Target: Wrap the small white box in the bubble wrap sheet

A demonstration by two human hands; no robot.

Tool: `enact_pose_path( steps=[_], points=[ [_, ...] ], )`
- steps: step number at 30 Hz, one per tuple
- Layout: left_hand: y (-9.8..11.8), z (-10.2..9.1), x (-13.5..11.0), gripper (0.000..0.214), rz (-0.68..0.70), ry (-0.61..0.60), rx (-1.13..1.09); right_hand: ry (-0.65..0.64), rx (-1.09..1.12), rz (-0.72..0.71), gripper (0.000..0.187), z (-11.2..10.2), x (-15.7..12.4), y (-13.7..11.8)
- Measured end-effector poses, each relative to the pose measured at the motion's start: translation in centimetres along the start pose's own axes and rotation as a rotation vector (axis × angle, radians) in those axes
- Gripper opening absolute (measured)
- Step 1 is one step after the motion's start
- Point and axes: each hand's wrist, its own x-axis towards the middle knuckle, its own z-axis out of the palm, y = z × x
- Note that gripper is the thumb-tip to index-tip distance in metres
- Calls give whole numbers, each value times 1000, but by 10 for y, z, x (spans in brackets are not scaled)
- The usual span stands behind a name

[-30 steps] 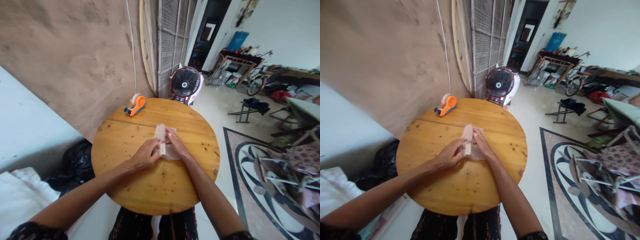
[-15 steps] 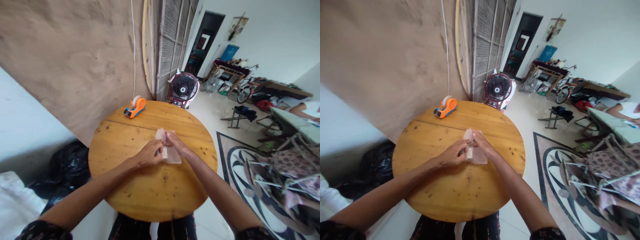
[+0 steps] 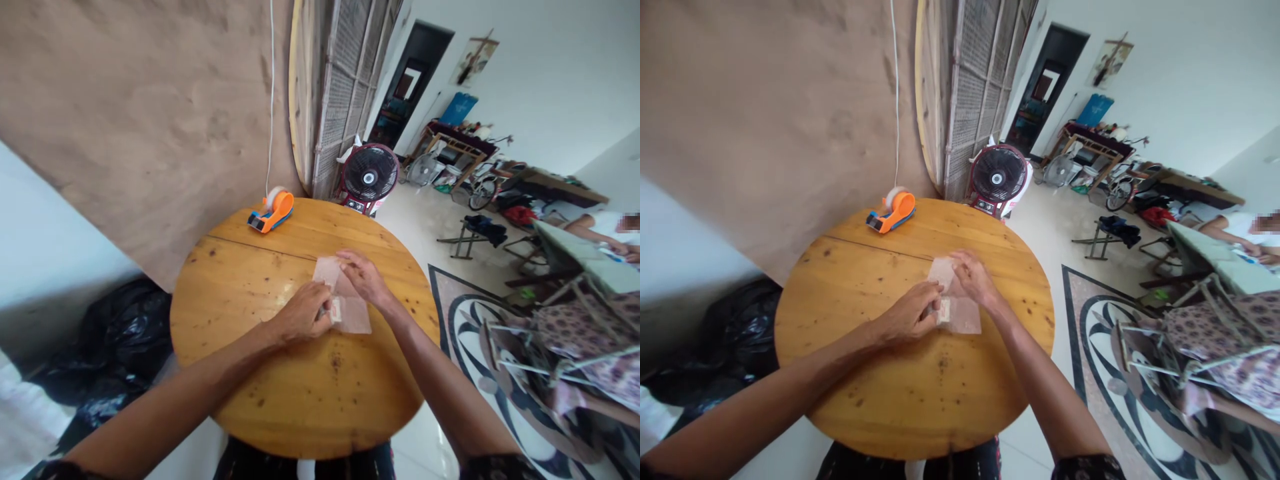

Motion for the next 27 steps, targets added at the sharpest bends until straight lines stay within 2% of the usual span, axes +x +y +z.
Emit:
enact_pose_path(
  steps=[2, 5, 11, 17, 22, 25, 27],
  points=[
    [0, 0, 0, 10, 4, 2, 13, -50, -119, -113, 29, -2, -6, -1],
    [0, 1, 0, 12, 2, 5, 21, -190, -304, -200, 26, 2, -11, -1],
    [4, -1, -3, 11, 1, 27, 64, -310, -522, -192, 30, 17, -8, 3],
    [7, 1, -5, 8, -18, 34, 96, -320, -537, -217, 31, 21, -1, 16],
    [5, 0, -4, 9, -12, -25, 132, -323, -536, -235, 30, 24, 5, 21],
    [4, -2, -3, 9, -16, -65, 125, -310, -514, -198, 33, 17, 3, 16],
    [4, -3, -2, 9, -15, -78, 123, -226, -464, -160, 35, 7, -3, 9]
  ],
)
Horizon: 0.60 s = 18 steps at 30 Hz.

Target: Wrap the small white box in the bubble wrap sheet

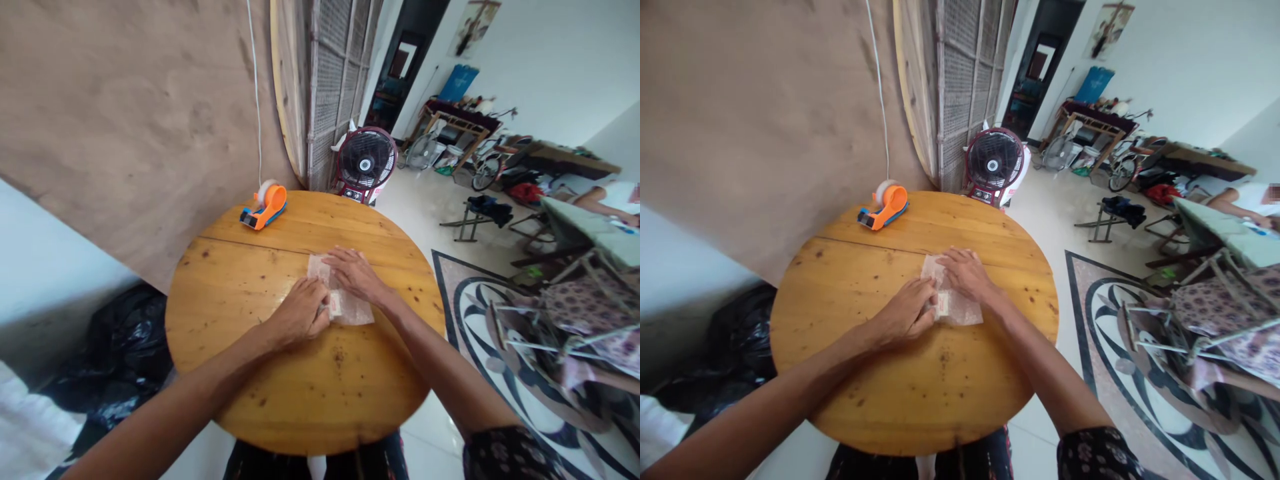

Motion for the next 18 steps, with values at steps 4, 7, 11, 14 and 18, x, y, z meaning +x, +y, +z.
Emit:
enact_pose_path(
  steps=[4, 7, 11, 14, 18],
  points=[
    [-1, 0, 0, 7, -5, -6, -2, 188, 133, 148, 32, -26, -26, -4],
    [-2, 0, 0, 6, -2, -4, -6, 216, 208, 247, 40, -36, -46, -10],
    [-1, 0, 0, 5, 1, 3, -8, 164, 267, 355, 70, -30, -58, -28],
    [0, 1, 0, 4, -20, 10, -18, 87, 217, 403, 77, -22, -64, -41],
    [1, 1, -1, 5, -12, -9, -7, 4, 103, 508, 67, -23, -78, -49]
  ],
)
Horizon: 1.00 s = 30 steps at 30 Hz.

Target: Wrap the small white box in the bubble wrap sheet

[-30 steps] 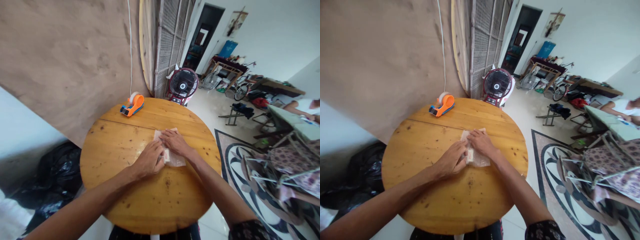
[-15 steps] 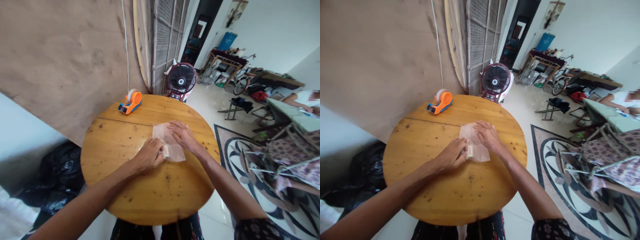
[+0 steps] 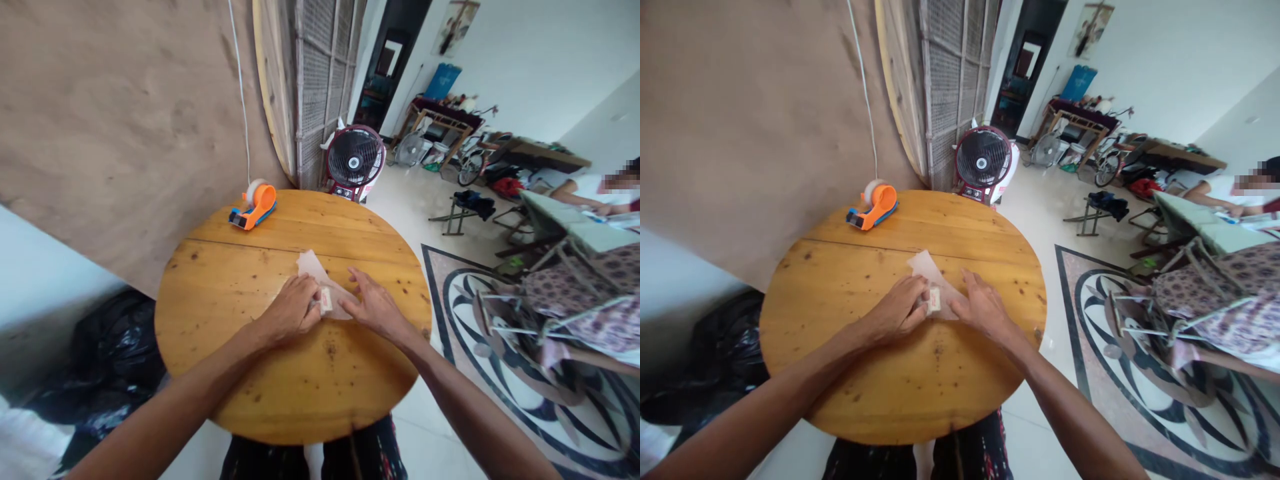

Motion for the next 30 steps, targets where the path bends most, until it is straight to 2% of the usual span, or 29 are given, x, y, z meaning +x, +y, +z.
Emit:
enact_pose_path(
  steps=[3, 8, 10, 13, 17, 20, 23, 26, 28, 30],
  points=[
    [1, -2, 0, 8, -2, -6, -10, 1, -64, 55, 51, -5, -6, -3],
    [0, 0, 0, 6, -16, 1, -13, 69, -269, -105, 35, -4, 14, -24],
    [-1, 1, 0, 7, 0, -5, -5, 50, -289, -92, 28, -2, 27, -26],
    [-2, 1, -1, 11, 19, 5, 2, 25, -148, 0, 27, 2, 41, -11],
    [-1, -2, 0, 11, 5, -14, -17, -6, 259, 93, 34, 12, 48, 20],
    [0, -3, 0, 10, 5, -25, -20, -24, 483, 187, 34, 18, 52, 28],
    [-1, -1, 0, 9, -2, -14, -14, -30, 538, 171, 34, 16, 49, 22],
    [-3, 2, -1, 11, -8, 8, -3, -84, 543, 137, 36, 7, 33, 17],
    [-3, 3, -1, 10, -18, -1, 2, -127, 513, 133, 39, 3, 20, 17],
    [-3, 2, -1, 10, -17, -13, 4, -111, 426, 117, 42, 3, 11, 19]
  ],
)
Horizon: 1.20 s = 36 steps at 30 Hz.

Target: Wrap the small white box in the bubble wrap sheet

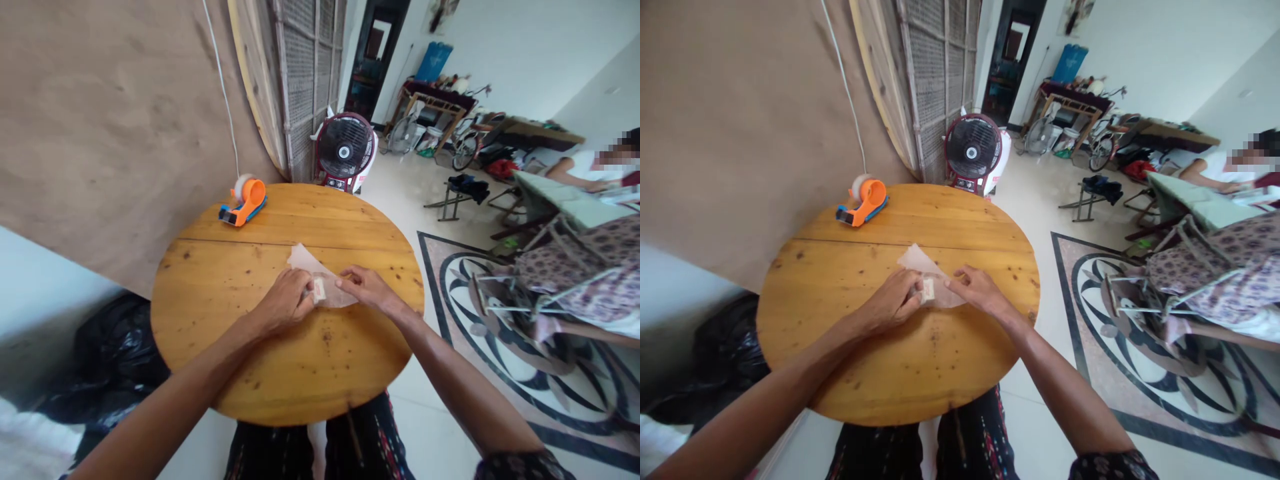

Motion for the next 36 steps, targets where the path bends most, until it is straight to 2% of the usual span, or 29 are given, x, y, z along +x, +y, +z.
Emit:
enact_pose_path(
  steps=[3, 5, 7, 11, 16, 20, 25, 29, 36],
  points=[
    [0, 0, 0, 11, 13, 1, 3, 56, -125, -57, 28, 6, -1, 5],
    [0, 0, 1, 12, -3, -1, 7, 71, -109, -89, 27, 11, 3, 7],
    [0, 0, 1, 13, -14, -12, 11, 75, 15, -86, 32, 16, 6, 8],
    [-1, -1, 1, 14, -6, -33, 20, 48, 305, 13, 37, 24, 7, 5],
    [2, -5, 4, 13, -52, -48, 8, 38, 403, 28, 39, 34, 9, -16],
    [5, -8, 4, 10, -59, -59, -8, 10, 411, 23, 40, 35, 10, -28],
    [5, -9, 3, 7, -64, -57, 29, 18, 442, 87, 43, 32, 7, -28],
    [6, -9, 2, 6, -74, -58, 16, -4, 459, 72, 42, 32, 6, -33],
    [4, -10, 1, 20, -10, -73, -25, 21, 468, 81, 43, 33, 9, -31]
  ],
)
